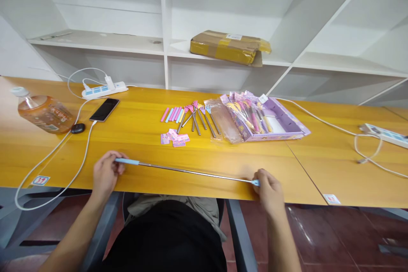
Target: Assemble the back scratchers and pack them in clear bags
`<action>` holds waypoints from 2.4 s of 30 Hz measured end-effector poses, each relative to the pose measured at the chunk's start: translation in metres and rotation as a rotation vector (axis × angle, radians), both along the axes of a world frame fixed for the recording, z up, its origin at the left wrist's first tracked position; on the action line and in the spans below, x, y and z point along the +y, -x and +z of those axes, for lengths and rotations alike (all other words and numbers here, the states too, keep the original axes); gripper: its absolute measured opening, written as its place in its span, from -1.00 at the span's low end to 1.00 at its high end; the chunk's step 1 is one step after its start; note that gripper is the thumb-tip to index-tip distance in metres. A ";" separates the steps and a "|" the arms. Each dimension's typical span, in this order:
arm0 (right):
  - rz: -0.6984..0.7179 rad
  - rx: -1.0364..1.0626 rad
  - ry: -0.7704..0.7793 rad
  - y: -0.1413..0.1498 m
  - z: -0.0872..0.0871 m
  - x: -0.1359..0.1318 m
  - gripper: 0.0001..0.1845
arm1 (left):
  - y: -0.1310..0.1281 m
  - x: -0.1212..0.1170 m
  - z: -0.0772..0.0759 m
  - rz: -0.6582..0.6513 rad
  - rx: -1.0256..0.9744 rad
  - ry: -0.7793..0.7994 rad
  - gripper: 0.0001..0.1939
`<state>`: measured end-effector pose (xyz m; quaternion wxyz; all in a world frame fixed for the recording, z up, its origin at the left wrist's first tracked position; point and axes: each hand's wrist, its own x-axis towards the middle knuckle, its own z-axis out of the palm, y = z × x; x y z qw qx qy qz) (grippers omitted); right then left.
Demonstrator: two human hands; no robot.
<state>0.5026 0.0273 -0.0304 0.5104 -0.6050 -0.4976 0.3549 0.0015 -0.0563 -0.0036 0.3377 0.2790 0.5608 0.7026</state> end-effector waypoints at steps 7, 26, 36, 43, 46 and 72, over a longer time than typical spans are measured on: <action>0.237 -0.298 -0.196 0.121 0.003 -0.047 -0.46 | -0.072 -0.022 -0.007 -0.321 0.302 0.170 -0.61; 0.484 -0.256 -0.228 0.146 -0.005 -0.046 -0.47 | -0.072 -0.008 -0.002 -0.574 0.710 0.140 -0.78; 0.518 -0.245 -0.173 0.139 0.003 -0.038 -0.49 | -0.065 -0.005 0.000 -0.811 0.859 0.136 -0.76; 0.502 -0.269 -0.196 0.139 0.004 -0.038 -0.51 | -0.072 -0.009 0.001 -0.893 1.071 0.062 -0.71; 0.504 -0.286 -0.205 0.139 0.005 -0.039 -0.51 | -0.073 -0.009 -0.006 -0.915 1.139 -0.015 -0.66; -0.106 -0.193 -0.062 -0.115 -0.025 0.002 -0.32 | 0.082 -0.014 0.000 -0.561 1.241 0.093 -0.62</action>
